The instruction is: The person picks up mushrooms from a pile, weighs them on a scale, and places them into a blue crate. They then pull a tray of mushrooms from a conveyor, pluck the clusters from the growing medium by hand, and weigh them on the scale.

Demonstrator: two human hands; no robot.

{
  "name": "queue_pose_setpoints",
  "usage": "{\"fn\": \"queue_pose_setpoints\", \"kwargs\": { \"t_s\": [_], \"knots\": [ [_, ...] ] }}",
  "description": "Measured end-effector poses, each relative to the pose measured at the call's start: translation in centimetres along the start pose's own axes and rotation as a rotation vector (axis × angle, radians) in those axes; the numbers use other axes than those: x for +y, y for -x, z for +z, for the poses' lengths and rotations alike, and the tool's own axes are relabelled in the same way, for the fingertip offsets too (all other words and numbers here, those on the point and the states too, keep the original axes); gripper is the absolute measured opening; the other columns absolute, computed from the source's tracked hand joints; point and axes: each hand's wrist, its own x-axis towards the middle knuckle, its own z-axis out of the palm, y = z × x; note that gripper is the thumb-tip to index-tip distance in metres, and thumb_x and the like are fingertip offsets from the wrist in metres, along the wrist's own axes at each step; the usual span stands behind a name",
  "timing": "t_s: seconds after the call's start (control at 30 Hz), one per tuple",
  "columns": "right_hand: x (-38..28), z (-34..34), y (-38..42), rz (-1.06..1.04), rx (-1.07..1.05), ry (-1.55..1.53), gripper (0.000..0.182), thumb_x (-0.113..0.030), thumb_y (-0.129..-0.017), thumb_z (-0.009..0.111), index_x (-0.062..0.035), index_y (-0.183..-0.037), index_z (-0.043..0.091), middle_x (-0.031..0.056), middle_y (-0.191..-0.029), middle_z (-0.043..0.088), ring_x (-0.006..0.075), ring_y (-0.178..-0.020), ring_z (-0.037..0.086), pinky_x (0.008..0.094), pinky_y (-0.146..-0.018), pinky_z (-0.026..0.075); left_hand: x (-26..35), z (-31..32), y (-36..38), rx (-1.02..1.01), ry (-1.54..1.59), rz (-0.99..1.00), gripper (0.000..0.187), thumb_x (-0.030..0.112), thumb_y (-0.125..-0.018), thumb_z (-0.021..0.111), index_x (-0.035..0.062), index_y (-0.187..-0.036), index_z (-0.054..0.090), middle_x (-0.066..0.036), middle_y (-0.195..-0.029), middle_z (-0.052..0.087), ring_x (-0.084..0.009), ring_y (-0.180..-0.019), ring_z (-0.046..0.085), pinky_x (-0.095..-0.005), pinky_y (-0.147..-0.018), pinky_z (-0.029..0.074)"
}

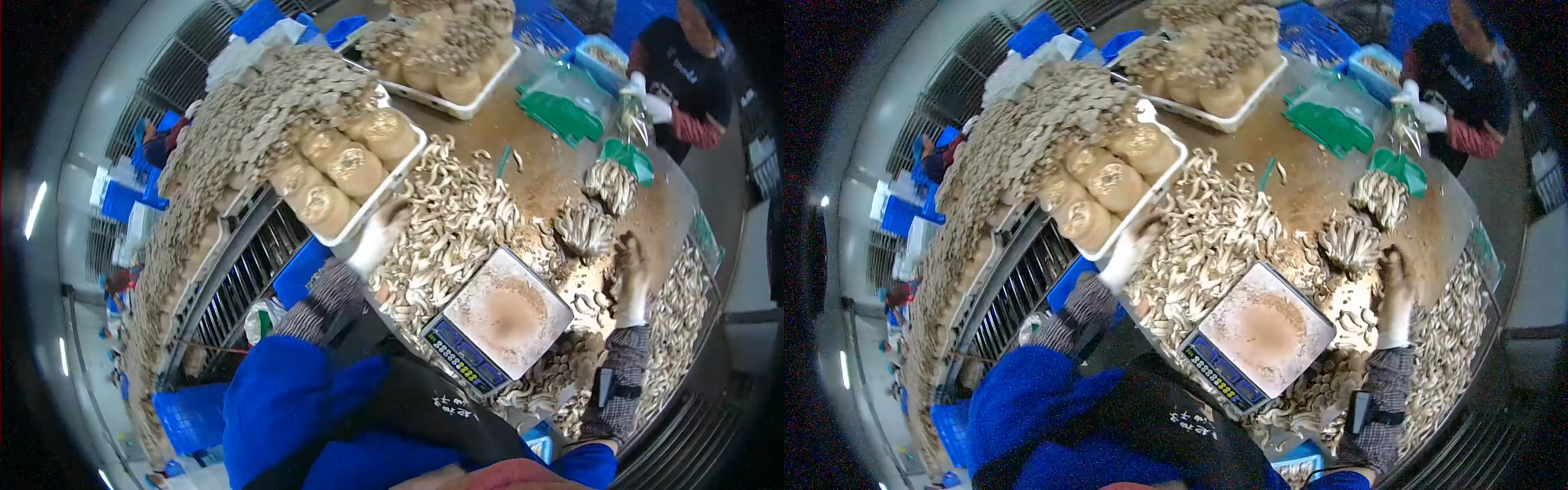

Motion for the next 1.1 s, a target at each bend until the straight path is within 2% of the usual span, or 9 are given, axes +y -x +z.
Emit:
{"fn": "queue_pose_setpoints", "kwargs": {
  "t_s": [0.2, 0.43, 0.6, 0.7, 0.77, 0.83, 0.93, 0.97, 1.1],
  "knots": [
    [2.7, 10.1, 5.7, -0.161, -0.260, -0.028, 0.039, -0.022, -0.099, 0.055, 0.0037, -0.129, 0.055, 0.0139, -0.122, 0.063, 0.0206, -0.111, 0.058, 0.0295, -0.099, 0.044, -7.0, -9.6, 13.6, 0.430, 0.220, -0.202, 0.038, 0.031, -0.099, 0.056, -0.0020, -0.116, 0.061, -0.004, -0.098, 0.065, -0.0097, -0.083, 0.059, -0.0251, -0.072, 0.049],
    [2.8, 21.8, 13.8, -0.158, -0.627, 0.116, 0.043, -0.022, -0.097, 0.058, 0.0047, -0.130, 0.052, 0.0150, -0.127, 0.061, 0.0219, -0.114, 0.057, 0.0318, -0.099, 0.044, -12.6, -12.5, 15.0, 0.366, 0.429, -0.312, 0.035, 0.032, -0.097, 0.058, 0.0007, -0.112, 0.060, -0.005, -0.095, 0.066, -0.0135, -0.077, 0.061, -0.0278, -0.071, 0.049],
    [2.3, 30.9, 15.7, -0.180, -0.731, 0.291, 0.038, -0.017, -0.095, 0.057, 0.0031, -0.127, 0.056, 0.0143, -0.123, 0.064, 0.0216, -0.115, 0.058, 0.0321, -0.099, 0.044, -16.3, -16.0, 12.3, 0.501, 0.309, -0.155, 0.046, 0.025, -0.095, 0.062, -0.0068, -0.126, 0.052, -0.012, -0.111, 0.064, -0.0177, -0.103, 0.058, -0.0293, -0.091, 0.046],
    [4.4, 36.3, 15.7, -0.256, -0.680, 0.386, 0.038, -0.018, -0.095, 0.058, 0.0026, -0.127, 0.056, 0.0138, -0.123, 0.064, 0.0214, -0.115, 0.058, 0.0316, -0.099, 0.043, -19.9, -17.2, 9.4, 0.463, 0.236, -0.352, 0.054, 0.032, -0.096, 0.057, -0.0070, -0.132, 0.046, -0.018, -0.120, 0.060, -0.0223, -0.108, 0.057, -0.0326, -0.094, 0.045],
    [3.9, 39.8, 16.3, -0.172, -0.684, 0.386, 0.039, -0.019, -0.095, 0.059, 0.0022, -0.127, 0.056, 0.0139, -0.122, 0.064, 0.0215, -0.114, 0.059, 0.0313, -0.100, 0.043, -25.7, -15.4, 6.1, 0.541, 0.246, -0.205, 0.046, 0.030, -0.097, 0.055, -0.0043, -0.127, 0.048, -0.014, -0.103, 0.062, -0.0179, -0.079, 0.056, -0.0327, -0.067, 0.049],
    [4.5, 42.3, 16.4, -0.403, -0.730, 0.524, 0.042, -0.025, -0.095, 0.059, -0.0002, -0.129, 0.055, 0.0195, -0.125, 0.061, 0.0290, -0.118, 0.056, 0.0336, -0.102, 0.042, -22.6, -16.3, 4.3, 0.495, 0.449, -0.490, 0.030, 0.023, -0.097, 0.053, -0.0017, -0.115, 0.053, -0.011, -0.093, 0.062, -0.0169, -0.070, 0.054, -0.0312, -0.062, 0.048],
    [3.6, 47.1, 18.2, -0.175, -0.628, 0.471, 0.050, -0.024, -0.094, 0.062, 0.0019, -0.135, 0.048, 0.0214, -0.140, 0.048, 0.0309, -0.128, 0.047, 0.0368, -0.107, 0.037, -28.4, -14.2, 2.5, 0.601, 0.038, -0.326, 0.020, 0.016, -0.095, 0.052, -0.0022, -0.104, 0.053, -0.017, -0.080, 0.063, -0.0314, -0.069, 0.058, -0.0414, -0.067, 0.049],
    [4.6, 48.5, 18.3, -0.252, -0.591, 0.437, 0.056, -0.022, -0.093, 0.063, 0.0023, -0.139, 0.042, 0.0249, -0.142, 0.044, 0.0333, -0.132, 0.044, 0.0377, -0.110, 0.034, -26.1, -15.3, 3.2, 0.571, 0.034, -0.337, 0.023, 0.016, -0.095, 0.053, -0.0041, -0.105, 0.053, -0.024, -0.087, 0.064, -0.0419, -0.079, 0.061, -0.0461, -0.072, 0.049],
    [3.2, 53.5, 19.7, -0.746, -0.453, 0.748, 0.077, -0.014, -0.084, 0.069, 0.0006, -0.147, 0.028, 0.0304, -0.151, 0.024, 0.0430, -0.141, 0.026, 0.0501, -0.114, 0.026, -25.4, -17.2, 4.0, 0.471, 0.008, -0.285, 0.030, 0.022, -0.094, 0.052, -0.0061, -0.105, 0.054, -0.033, -0.089, 0.063, -0.0500, -0.091, 0.060, -0.0506, -0.079, 0.049]
  ]
}}
